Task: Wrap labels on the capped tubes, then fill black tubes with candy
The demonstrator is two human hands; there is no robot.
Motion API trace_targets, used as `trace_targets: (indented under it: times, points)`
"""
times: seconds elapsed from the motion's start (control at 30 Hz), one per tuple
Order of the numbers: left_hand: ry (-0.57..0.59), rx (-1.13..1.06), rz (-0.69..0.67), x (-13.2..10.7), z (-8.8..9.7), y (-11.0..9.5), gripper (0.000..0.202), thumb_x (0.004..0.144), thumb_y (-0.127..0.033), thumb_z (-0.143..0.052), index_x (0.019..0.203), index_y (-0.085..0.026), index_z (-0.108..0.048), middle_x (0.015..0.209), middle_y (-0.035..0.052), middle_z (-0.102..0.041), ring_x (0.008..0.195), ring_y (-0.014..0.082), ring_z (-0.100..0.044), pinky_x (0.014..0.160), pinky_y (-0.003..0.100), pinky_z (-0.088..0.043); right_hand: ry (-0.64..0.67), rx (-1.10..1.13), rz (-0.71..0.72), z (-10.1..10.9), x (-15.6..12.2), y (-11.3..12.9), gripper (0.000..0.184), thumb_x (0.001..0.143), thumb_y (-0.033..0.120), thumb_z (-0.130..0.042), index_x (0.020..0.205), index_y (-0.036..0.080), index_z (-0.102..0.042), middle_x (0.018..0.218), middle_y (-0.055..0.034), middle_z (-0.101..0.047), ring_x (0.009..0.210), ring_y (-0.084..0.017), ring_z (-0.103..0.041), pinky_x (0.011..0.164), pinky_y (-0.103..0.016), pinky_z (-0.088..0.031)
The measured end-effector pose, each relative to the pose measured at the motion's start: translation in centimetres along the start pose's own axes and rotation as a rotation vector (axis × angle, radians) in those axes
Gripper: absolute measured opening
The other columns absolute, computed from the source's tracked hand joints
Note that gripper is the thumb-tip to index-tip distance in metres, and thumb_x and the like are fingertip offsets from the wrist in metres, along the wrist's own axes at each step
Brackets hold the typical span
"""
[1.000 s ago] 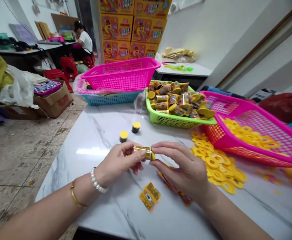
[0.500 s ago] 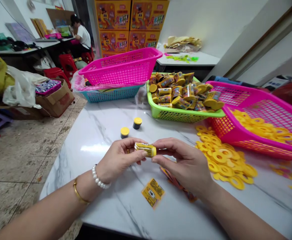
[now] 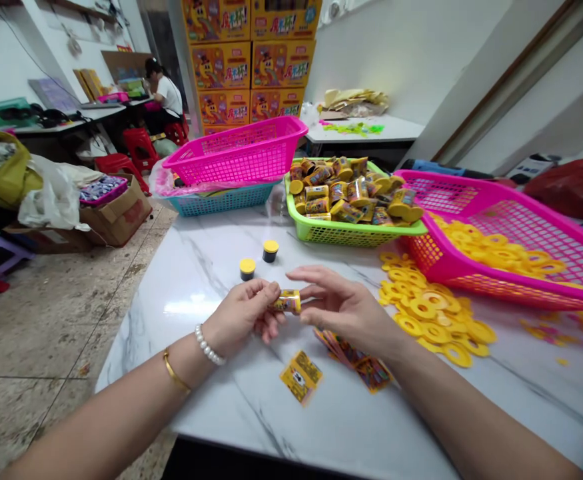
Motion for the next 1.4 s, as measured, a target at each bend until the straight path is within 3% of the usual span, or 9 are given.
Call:
trace_targets:
  times: [0.23,0.43,0.53,0.73,0.9,1.0,1.1,1.23,1.4]
  points:
    - [0.006,0.066,0.061,-0.4,-0.2,0.1,0.066,0.066,-0.081,-0.064,0.080,-0.018,-0.054,0.048,-0.0033,-0.058,0.028,0.0069,-0.040,0.027,0.018,-0.025,-0.120,-0.228,0.241,-1.5,-0.9,0.1,0.016,0.078,0.023,-0.080,0.091,0.032,-0.080,0.099,-0.0038,-0.067,0.084,-0.017,-0.072,0.064,-0.024,-0.062]
    - [-0.439,0.267,-0.412,-0.3,1.4,-1.4,0.049,0.078,-0.067,-0.061,0.081,-0.018,-0.056,0.045,-0.0088,-0.046,0.036,0.0046,-0.034,0.037,0.016,-0.024,-0.480,-0.711,0.493,1.8,1.8,4.0,0.009,0.082,0.027,-0.074,0.091,0.027,-0.075,0.097,-0.0050,-0.066,0.088,-0.020,-0.070,0.065,-0.029,-0.063]
    - [-0.498,0.237,-0.497,-0.2,1.9,-1.8,0.042,0.079,-0.058,-0.062,0.080,-0.017,-0.059,0.051,-0.0068,-0.049,0.043,0.0058,-0.038,0.042,0.017,-0.029,-0.593,-0.989,0.597,4.7,5.7,6.7,0.013,0.085,0.032,-0.070,0.091,0.022,-0.075,0.098,-0.0071,-0.065,0.086,-0.020,-0.068,0.072,-0.032,-0.062]
    - [-0.509,0.235,-0.479,0.1,2.3,-2.1,0.035,0.075,-0.053,-0.064,0.076,-0.019,-0.059,0.051,-0.0059,-0.051,0.043,0.0089,-0.041,0.044,0.021,-0.031,-0.741,-1.477,0.235,10.3,13.5,9.1,0.024,0.085,0.037,-0.063,0.095,0.020,-0.077,0.098,-0.0111,-0.070,0.084,-0.024,-0.067,0.075,-0.035,-0.052]
    - [-0.669,0.340,-0.536,0.1,3.9,-3.3,0.023,0.076,-0.041,-0.065,0.076,-0.018,-0.062,0.063,-0.0011,-0.060,0.058,0.0130,-0.054,0.058,0.024,-0.041,-0.769,-1.484,0.227,8.9,11.3,9.0,0.032,0.089,0.042,-0.058,0.081,0.017,-0.077,0.077,-0.0112,-0.072,0.075,-0.025,-0.065,0.067,-0.034,-0.046]
    - [-0.738,0.559,-0.481,0.5,4.9,-3.5,0.027,0.074,-0.039,-0.071,0.089,-0.016,-0.065,0.086,0.0050,-0.067,0.068,0.0145,-0.057,0.068,0.027,-0.046,-0.606,-1.345,0.362,5.0,6.4,8.9,0.028,0.089,0.040,-0.061,0.077,0.018,-0.075,0.067,-0.0064,-0.070,0.064,-0.019,-0.063,0.062,-0.031,-0.046]
    - [-0.673,0.814,-0.417,1.3,5.2,-3.1,0.035,0.068,-0.034,-0.080,0.096,-0.016,-0.067,0.098,0.0086,-0.067,0.075,0.0169,-0.059,0.075,0.031,-0.048,-0.165,-1.112,0.305,0.5,1.7,7.9,0.019,0.089,0.035,-0.064,0.083,0.021,-0.075,0.075,-0.0040,-0.072,0.062,-0.015,-0.063,0.059,-0.028,-0.049]
    - [-0.461,0.998,-0.438,1.8,4.6,-2.5,0.018,0.072,-0.020,-0.076,0.088,-0.018,-0.070,0.085,0.0041,-0.067,0.076,0.0179,-0.060,0.079,0.031,-0.048,0.371,-0.986,0.141,-3.2,-3.0,4.4,0.025,0.086,0.023,-0.067,0.110,0.026,-0.074,0.106,-0.0066,-0.070,0.077,-0.015,-0.068,0.070,-0.028,-0.055]
    - [-0.320,0.984,-0.457,1.7,3.8,-1.9,0.022,0.072,-0.017,-0.074,0.093,-0.019,-0.070,0.085,0.0002,-0.069,0.070,0.0139,-0.060,0.077,0.028,-0.048,0.439,-0.984,0.069,-3.8,-4.7,1.1,0.012,0.085,0.011,-0.066,0.087,0.021,-0.072,0.092,-0.0059,-0.065,0.081,-0.017,-0.065,0.072,-0.029,-0.054]
Point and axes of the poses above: each hand's wrist, its own x-axis towards the middle knuckle, its own z-axis out of the back of the hand, y = z × x, the point moved 2 cm from there along x, towards the middle knuckle
